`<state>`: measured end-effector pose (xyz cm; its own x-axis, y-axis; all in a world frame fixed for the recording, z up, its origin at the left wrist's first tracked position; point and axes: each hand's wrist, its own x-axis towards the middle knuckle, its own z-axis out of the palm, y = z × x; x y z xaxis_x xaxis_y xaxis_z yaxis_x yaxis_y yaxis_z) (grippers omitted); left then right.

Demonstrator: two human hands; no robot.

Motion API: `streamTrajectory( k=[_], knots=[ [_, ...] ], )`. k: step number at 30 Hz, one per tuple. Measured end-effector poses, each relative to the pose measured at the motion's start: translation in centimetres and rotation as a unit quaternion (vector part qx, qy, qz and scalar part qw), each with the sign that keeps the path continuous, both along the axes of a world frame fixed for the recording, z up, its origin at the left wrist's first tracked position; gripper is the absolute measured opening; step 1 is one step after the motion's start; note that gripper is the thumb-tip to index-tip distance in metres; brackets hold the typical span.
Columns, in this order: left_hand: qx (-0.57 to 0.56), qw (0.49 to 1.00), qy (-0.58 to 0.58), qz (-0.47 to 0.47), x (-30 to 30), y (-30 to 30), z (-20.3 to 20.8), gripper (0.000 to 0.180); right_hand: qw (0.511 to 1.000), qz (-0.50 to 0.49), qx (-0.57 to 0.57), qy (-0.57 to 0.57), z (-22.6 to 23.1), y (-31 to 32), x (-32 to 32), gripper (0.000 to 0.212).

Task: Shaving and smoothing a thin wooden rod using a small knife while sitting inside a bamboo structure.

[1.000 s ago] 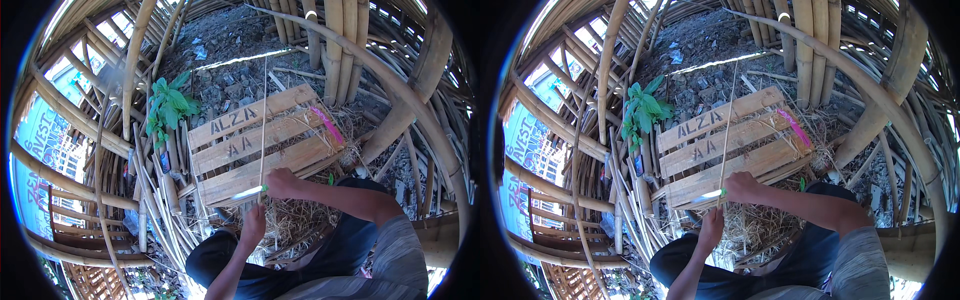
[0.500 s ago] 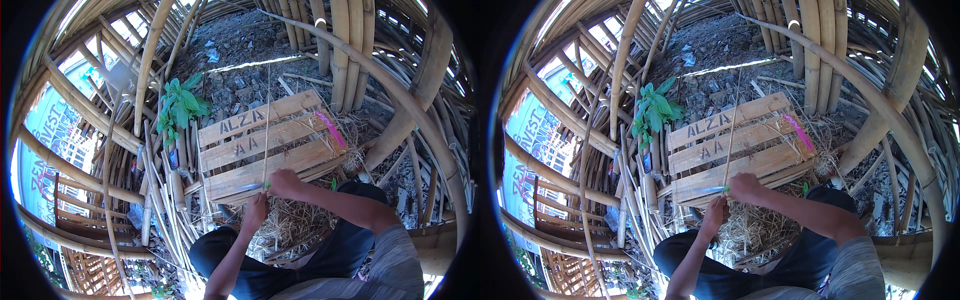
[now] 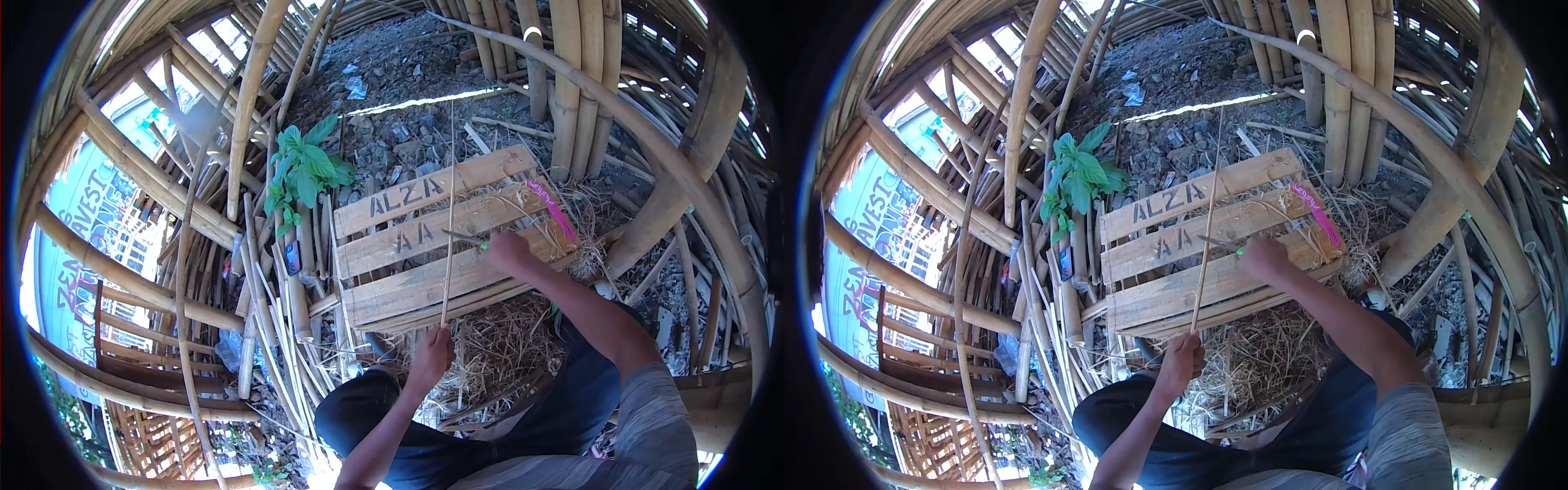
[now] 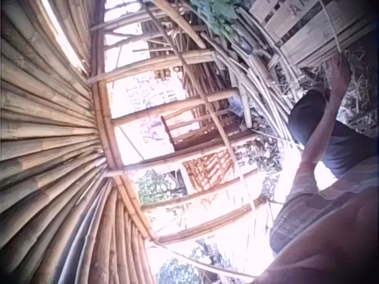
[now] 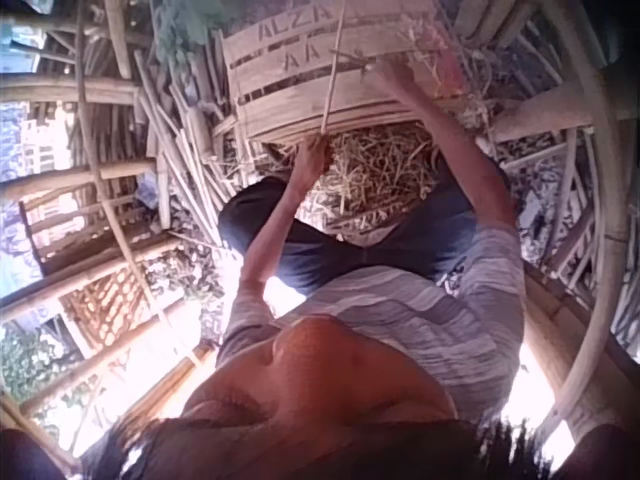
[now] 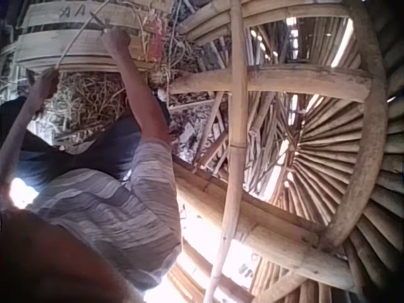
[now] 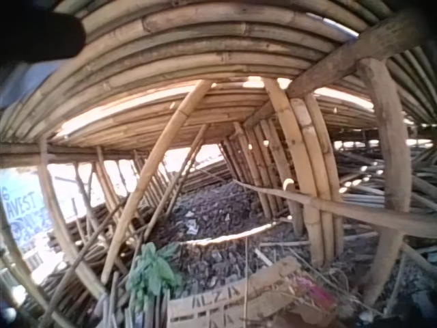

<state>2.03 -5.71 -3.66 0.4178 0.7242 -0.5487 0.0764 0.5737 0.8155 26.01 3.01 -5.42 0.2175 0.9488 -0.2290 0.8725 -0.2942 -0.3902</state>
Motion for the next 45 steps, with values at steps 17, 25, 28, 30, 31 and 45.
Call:
streamTrajectory(
  k=[17, 25, 28, 30, 31, 45],
  knots=[
    [-0.002, 1.000, -0.021, -0.018, -0.4, 0.7, -0.9, 0.029, 0.968, 0.172, 0.173, 0.061, 3.1, -2.2, -5.6, 0.024],
    [-0.008, 0.999, -0.039, -0.007, -0.2, 0.8, -0.4, 0.028, 0.967, 0.146, 0.207, 0.000, 2.4, -2.4, -6.2, 0.020],
    [-0.073, 0.995, -0.075, 0.004, 0.4, 2.3, 0.2, 0.029, 0.962, 0.143, 0.229, -0.044, 1.5, -1.2, -6.1, 0.022],
    [-0.085, 0.992, -0.095, 0.013, 0.4, 2.9, -0.2, 0.029, 0.953, 0.149, 0.258, -0.059, 0.8, -0.3, -6.2, 0.023],
    [-0.087, 0.988, -0.123, 0.016, 0.6, 3.1, -0.5, 0.029, 0.943, 0.153, 0.286, -0.074, 0.4, 0.3, -6.2, 0.025],
    [-0.091, 0.976, -0.194, 0.048, 1.6, 1.5, -1.7, 0.030, 0.953, 0.018, 0.279, 0.119, 1.1, 2.6, 3.7, 0.020]
  ],
)
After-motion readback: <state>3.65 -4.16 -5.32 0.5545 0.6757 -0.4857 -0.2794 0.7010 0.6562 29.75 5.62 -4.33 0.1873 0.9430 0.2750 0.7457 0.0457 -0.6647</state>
